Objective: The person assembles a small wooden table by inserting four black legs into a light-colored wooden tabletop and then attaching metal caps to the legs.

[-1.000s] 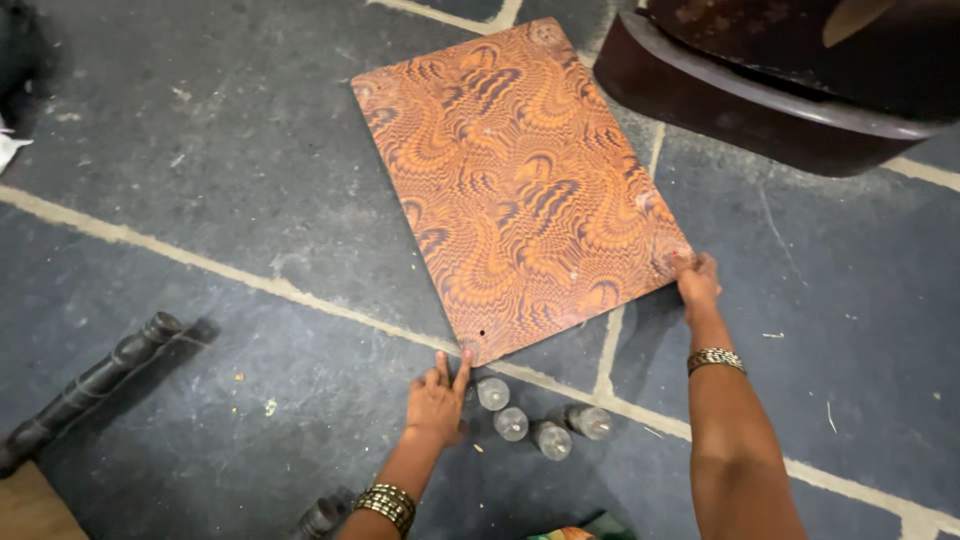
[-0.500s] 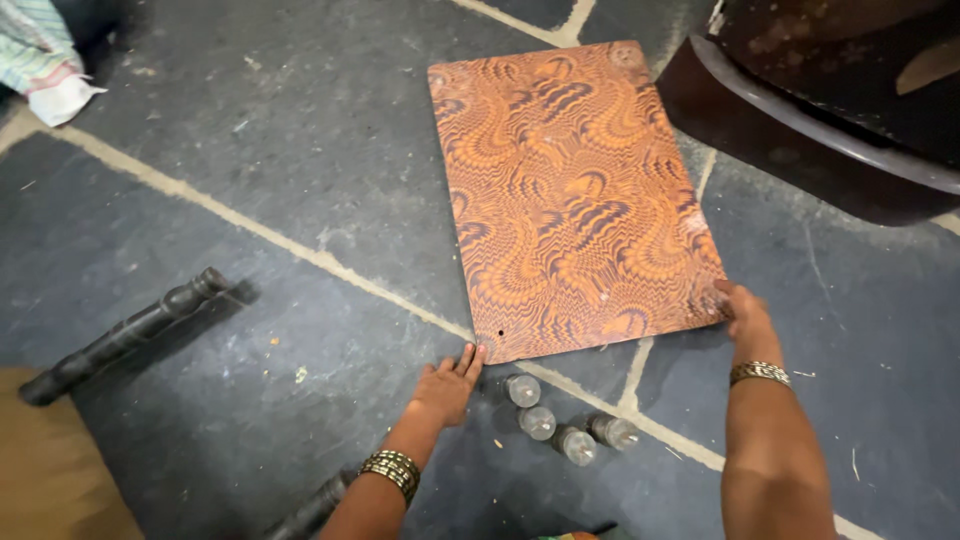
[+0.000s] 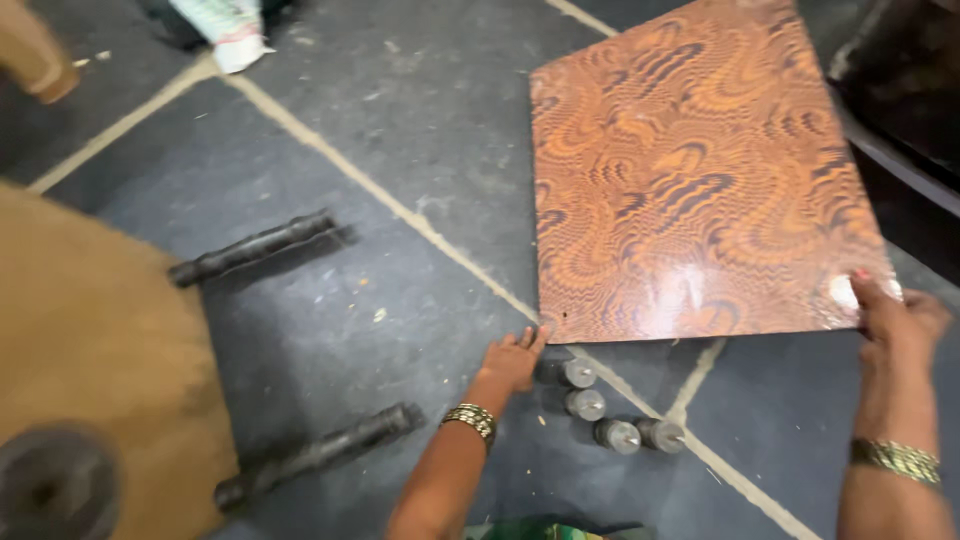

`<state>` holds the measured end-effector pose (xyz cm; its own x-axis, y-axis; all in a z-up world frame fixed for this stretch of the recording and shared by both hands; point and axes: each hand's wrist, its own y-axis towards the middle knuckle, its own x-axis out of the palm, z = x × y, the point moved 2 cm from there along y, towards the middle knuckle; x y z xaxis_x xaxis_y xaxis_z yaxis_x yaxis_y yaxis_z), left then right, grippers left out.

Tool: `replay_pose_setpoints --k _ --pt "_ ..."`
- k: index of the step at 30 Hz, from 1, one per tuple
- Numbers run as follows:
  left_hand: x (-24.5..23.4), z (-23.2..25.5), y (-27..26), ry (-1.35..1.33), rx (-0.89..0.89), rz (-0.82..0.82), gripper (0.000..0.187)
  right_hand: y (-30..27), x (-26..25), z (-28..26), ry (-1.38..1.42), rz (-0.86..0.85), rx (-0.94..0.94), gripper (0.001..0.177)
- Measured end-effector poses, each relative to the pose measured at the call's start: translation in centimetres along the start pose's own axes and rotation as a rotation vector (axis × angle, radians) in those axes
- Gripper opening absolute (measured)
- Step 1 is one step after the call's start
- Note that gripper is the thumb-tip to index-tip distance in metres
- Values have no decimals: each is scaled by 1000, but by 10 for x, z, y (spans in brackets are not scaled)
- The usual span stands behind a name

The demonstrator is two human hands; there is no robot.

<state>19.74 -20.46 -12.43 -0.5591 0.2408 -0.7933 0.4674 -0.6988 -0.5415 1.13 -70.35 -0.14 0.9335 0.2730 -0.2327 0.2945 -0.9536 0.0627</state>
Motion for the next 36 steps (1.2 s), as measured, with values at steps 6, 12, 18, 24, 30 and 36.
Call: replay_pose_setpoints --k 6,12,18,24,30,36 --pt "10 21 -57 -147 -44 128 127 -88 7 -95 267 -153 -302 35" --pt "9 56 -111 -538 -32 604 120 -202 48 -186 -29 -4 -676 27" --pt "-38 75 -156 -789 135 861 112 -292 70 -242 -186 93 -644 33" --pt "-80 104 -195 -814 194 1026 103 -338 76 -262 -280 139 -810 29" --pt "-106 132 -233 -762 282 1137 106 -384 57 -287 -311 85 -810 27" --pt "-112 144 -275 -872 345 1166 111 -457 50 -323 -208 -31 -808 35"
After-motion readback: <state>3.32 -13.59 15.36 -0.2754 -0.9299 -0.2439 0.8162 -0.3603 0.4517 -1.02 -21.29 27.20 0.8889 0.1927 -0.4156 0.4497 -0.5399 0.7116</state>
